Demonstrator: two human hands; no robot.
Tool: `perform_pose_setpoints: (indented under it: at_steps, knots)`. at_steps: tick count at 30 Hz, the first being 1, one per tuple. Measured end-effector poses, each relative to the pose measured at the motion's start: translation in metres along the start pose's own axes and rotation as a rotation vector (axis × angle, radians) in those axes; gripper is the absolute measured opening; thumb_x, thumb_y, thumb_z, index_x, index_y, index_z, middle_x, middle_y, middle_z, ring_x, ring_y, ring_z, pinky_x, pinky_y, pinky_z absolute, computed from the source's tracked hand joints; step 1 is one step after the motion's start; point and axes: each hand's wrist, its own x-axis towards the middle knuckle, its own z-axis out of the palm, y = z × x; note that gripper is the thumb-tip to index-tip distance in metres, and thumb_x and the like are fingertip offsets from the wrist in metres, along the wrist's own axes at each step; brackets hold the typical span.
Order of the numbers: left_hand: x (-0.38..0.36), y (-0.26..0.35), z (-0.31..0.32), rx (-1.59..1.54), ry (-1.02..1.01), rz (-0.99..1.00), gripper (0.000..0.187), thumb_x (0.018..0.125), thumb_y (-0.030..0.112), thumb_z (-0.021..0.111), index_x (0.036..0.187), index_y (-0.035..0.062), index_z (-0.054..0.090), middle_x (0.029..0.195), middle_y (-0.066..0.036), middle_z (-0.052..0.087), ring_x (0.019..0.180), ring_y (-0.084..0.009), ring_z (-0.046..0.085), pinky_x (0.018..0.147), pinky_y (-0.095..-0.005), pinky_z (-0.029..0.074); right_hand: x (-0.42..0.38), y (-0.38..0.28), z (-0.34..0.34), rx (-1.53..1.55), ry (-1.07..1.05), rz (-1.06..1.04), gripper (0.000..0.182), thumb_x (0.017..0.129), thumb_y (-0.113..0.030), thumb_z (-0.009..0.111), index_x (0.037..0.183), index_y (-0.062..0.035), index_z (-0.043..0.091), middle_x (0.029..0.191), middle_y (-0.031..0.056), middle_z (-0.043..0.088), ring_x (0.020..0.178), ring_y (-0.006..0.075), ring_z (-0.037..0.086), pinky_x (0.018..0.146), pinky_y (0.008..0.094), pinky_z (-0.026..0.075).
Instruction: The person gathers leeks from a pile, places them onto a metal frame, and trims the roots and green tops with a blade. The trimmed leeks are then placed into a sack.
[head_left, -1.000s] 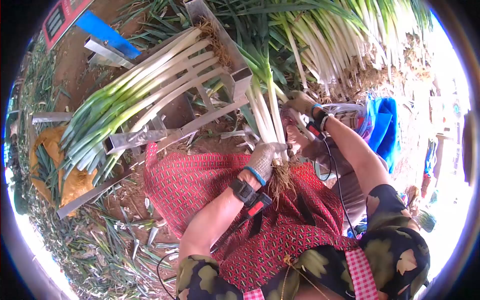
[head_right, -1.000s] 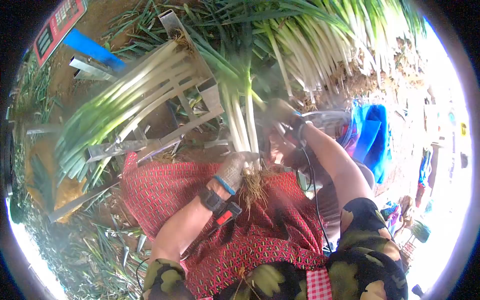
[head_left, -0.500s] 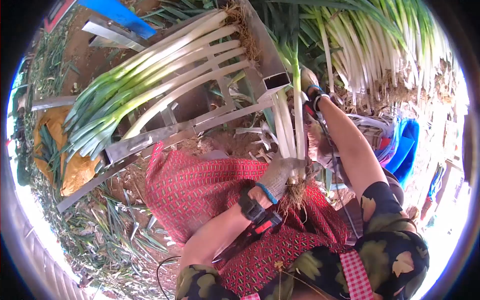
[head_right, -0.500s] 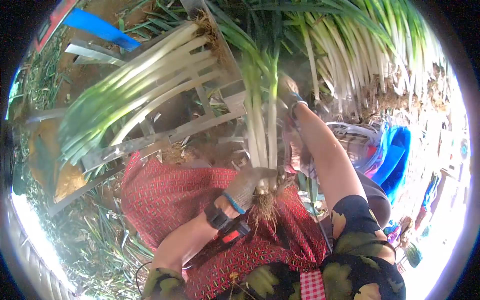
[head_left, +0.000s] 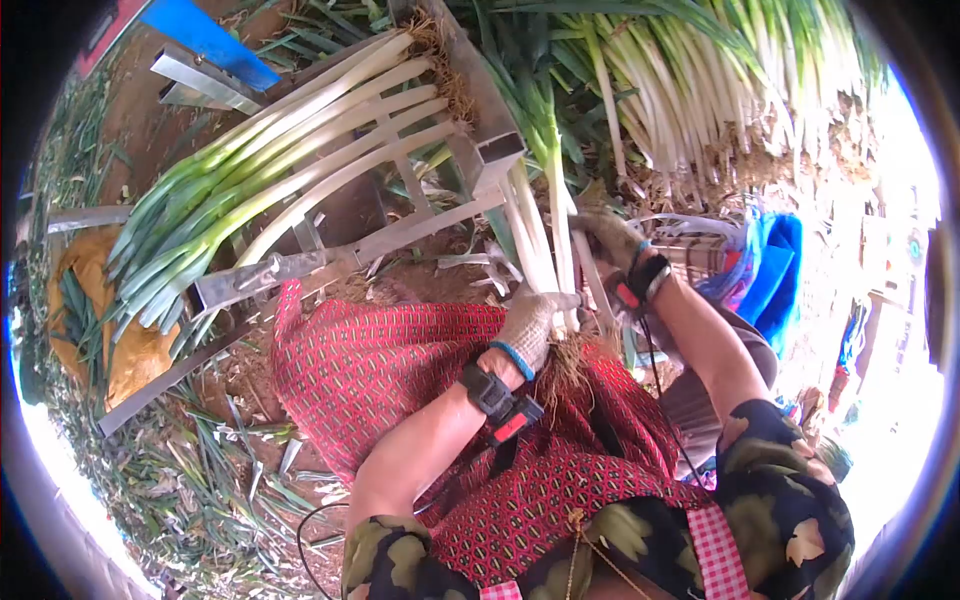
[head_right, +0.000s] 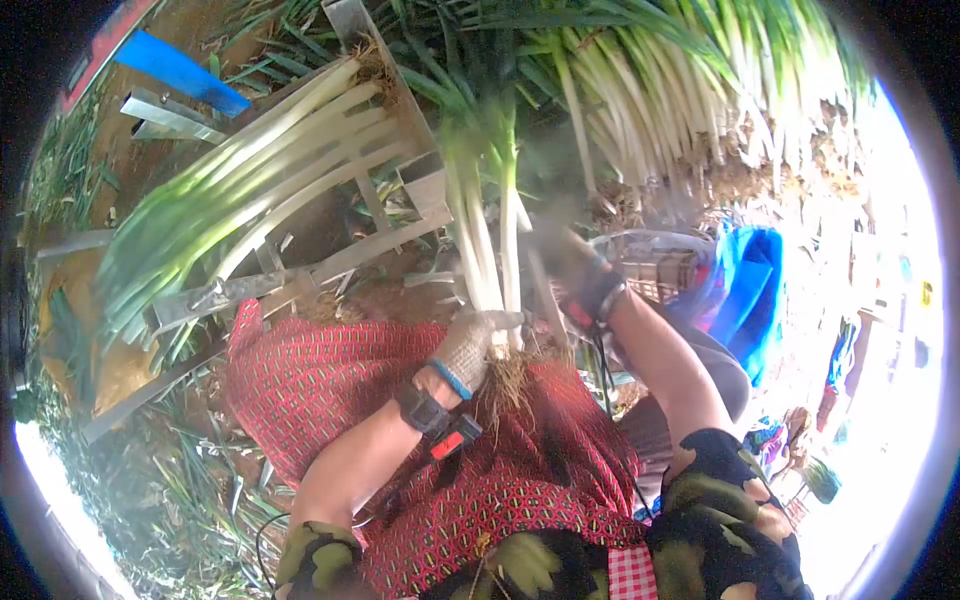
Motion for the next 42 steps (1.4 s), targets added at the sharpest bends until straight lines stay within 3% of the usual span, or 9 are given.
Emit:
perform_pose_setpoints:
  at_steps: [7, 10, 13, 15, 23, 30, 36, 40, 42]
  knots:
    - [0.017, -0.031, -0.012, 0.046, -0.025, 0.151, 0.023, 0.085, 0.002, 0.071, 0.106, -0.0020, 0.062, 0.085, -0.008, 0.067, 0.066, -0.0206, 0.067, 0.061, -0.0317, 0.057, -0.097, -0.009, 0.036, 0.227, 0.070, 0.108, 0.029, 0.094, -0.033, 0.070, 0.098, -0.0051, 0.067, 0.074, -0.0003, 0.061, 0.057, 0.0127, 0.057, 0.050, 0.0297, 0.051]
    - [-0.012, -0.018, 0.017, 0.045, 0.054, 0.132, 0.028, 0.084, 0.009, 0.079, 0.105, -0.0006, 0.062, 0.085, -0.005, 0.066, 0.056, -0.0160, 0.059, 0.050, -0.0308, 0.048, -0.044, 0.052, -0.004, -0.275, -0.039, -0.313, 0.032, 0.092, -0.018, 0.066, 0.119, -0.0012, 0.064, 0.098, 0.0090, 0.071, 0.081, 0.0185, 0.067, 0.072, 0.0335, 0.056]
    - [-0.011, -0.029, 0.006, 0.254, 0.195, 0.094, 0.038, 0.081, 0.011, 0.083, 0.107, -0.0005, 0.060, 0.085, -0.006, 0.066, 0.052, -0.0158, 0.056, 0.045, -0.0308, 0.045, -0.036, 0.058, 0.011, -0.376, -0.128, -0.398, 0.037, 0.092, -0.017, 0.067, 0.123, 0.0021, 0.063, 0.103, 0.0103, 0.071, 0.088, 0.0174, 0.068, 0.079, 0.0359, 0.054]
    - [0.001, -0.050, -0.012, 0.261, 0.165, 0.160, 0.041, 0.076, 0.012, 0.086, 0.105, 0.0002, 0.059, 0.080, -0.006, 0.066, 0.055, -0.0159, 0.058, 0.046, -0.0311, 0.046, -0.043, 0.044, 0.031, 0.082, -0.075, 0.080, 0.039, 0.094, -0.023, 0.067, 0.122, 0.0037, 0.063, 0.103, 0.0097, 0.071, 0.087, 0.0167, 0.068, 0.079, 0.0357, 0.055]
    - [-0.032, -0.045, -0.003, 0.159, -0.030, 0.093, 0.025, 0.079, 0.016, 0.082, 0.095, 0.0010, 0.070, 0.082, -0.004, 0.069, 0.067, -0.0117, 0.064, 0.059, -0.0271, 0.051, -0.067, 0.007, 0.077, 0.745, -0.206, 0.156, 0.054, 0.098, -0.043, 0.058, 0.135, -0.0034, 0.053, 0.114, 0.0140, 0.070, 0.095, 0.0250, 0.071, 0.087, 0.0407, 0.059]
    - [-0.076, -0.018, 0.018, 0.282, -0.209, 0.152, 0.027, 0.078, 0.019, 0.081, 0.095, 0.0021, 0.069, 0.077, -0.005, 0.070, 0.059, -0.0114, 0.063, 0.048, -0.0241, 0.048, -0.101, -0.028, 0.084, 0.693, -0.320, -0.029, 0.061, 0.094, -0.041, 0.061, 0.138, -0.0003, 0.051, 0.124, 0.0190, 0.066, 0.103, 0.0271, 0.069, 0.091, 0.0406, 0.058]
    - [-0.126, -0.001, 0.056, 0.481, -0.372, 0.388, 0.037, 0.077, 0.025, 0.082, 0.101, 0.0007, 0.070, 0.089, -0.010, 0.071, 0.082, -0.0160, 0.068, 0.072, -0.0294, 0.056, -0.170, -0.081, 0.093, 0.374, -0.113, -0.242, 0.062, 0.085, -0.032, 0.066, 0.130, 0.0094, 0.051, 0.101, 0.0168, 0.069, 0.080, 0.0237, 0.069, 0.075, 0.0322, 0.061]
    - [-0.168, 0.015, 0.075, 0.210, -0.615, 0.393, 0.084, 0.069, 0.010, 0.085, 0.140, 0.0015, 0.041, 0.108, -0.008, 0.065, 0.095, -0.0159, 0.066, 0.079, -0.0299, 0.056, -0.213, -0.110, 0.095, 0.278, -0.124, -0.502, 0.069, 0.085, -0.043, 0.070, 0.129, 0.0058, 0.051, 0.108, 0.0128, 0.064, 0.086, 0.0219, 0.067, 0.077, 0.0325, 0.062]
    - [-0.156, 0.009, 0.079, 0.426, -0.511, 0.744, 0.088, 0.068, 0.016, 0.083, 0.141, -0.0002, 0.037, 0.107, -0.016, 0.065, 0.096, -0.0263, 0.066, 0.083, -0.0358, 0.055, -0.231, -0.130, 0.119, 0.180, -0.310, -0.672, 0.090, 0.082, -0.058, 0.072, 0.138, 0.0063, 0.044, 0.118, 0.0141, 0.060, 0.098, 0.0214, 0.065, 0.086, 0.0304, 0.061]
